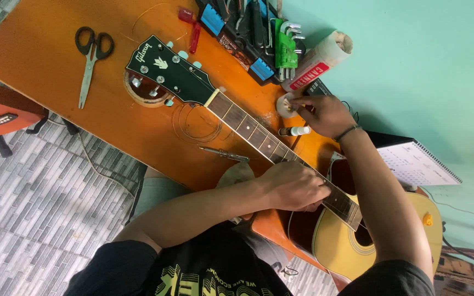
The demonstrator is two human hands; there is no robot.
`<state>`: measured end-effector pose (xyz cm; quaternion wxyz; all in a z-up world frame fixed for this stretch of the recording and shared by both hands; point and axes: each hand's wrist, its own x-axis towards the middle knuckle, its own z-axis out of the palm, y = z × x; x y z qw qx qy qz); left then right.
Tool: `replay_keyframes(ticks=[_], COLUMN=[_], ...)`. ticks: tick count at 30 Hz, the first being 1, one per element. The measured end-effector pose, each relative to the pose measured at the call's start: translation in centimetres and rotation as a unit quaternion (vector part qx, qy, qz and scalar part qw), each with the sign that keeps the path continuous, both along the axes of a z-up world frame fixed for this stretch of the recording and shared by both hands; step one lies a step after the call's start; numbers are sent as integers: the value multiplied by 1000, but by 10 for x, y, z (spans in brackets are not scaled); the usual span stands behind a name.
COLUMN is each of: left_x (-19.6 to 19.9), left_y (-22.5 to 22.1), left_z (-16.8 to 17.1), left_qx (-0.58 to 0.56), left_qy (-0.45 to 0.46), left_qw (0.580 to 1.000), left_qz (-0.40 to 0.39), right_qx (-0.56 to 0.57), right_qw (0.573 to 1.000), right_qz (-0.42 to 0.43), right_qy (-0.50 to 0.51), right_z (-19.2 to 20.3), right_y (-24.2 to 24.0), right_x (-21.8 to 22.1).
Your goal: Restringing an acoustic guitar by inserting strings into the bridge and threading them through the tuning pegs on the headstock.
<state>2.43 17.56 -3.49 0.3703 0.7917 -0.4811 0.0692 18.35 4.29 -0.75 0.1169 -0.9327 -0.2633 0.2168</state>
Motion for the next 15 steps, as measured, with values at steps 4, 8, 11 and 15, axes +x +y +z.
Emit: replay_keyframes(ticks=[4,8,11,15], left_x=[1,0,0,1], left_y=[-5,-2,1,3], left_z=[-5,0,3,6], left_qx=[-5,-9,-11,-11], left_qy=[0,8,13,16], left_qw=[1000,1000,1000,1000], left_qz=[-1,-10,-5,0], right_qx=[-96,-127,-131,-171], right_qw=[995,991,989,981], right_qz=[3,-13,-14,-6], right_qy=[-20,-37,-66,-95], right_z=[5,-16,-28,-37], right_y=[15,7,2,-3], right_x=[-3,7,11,14])
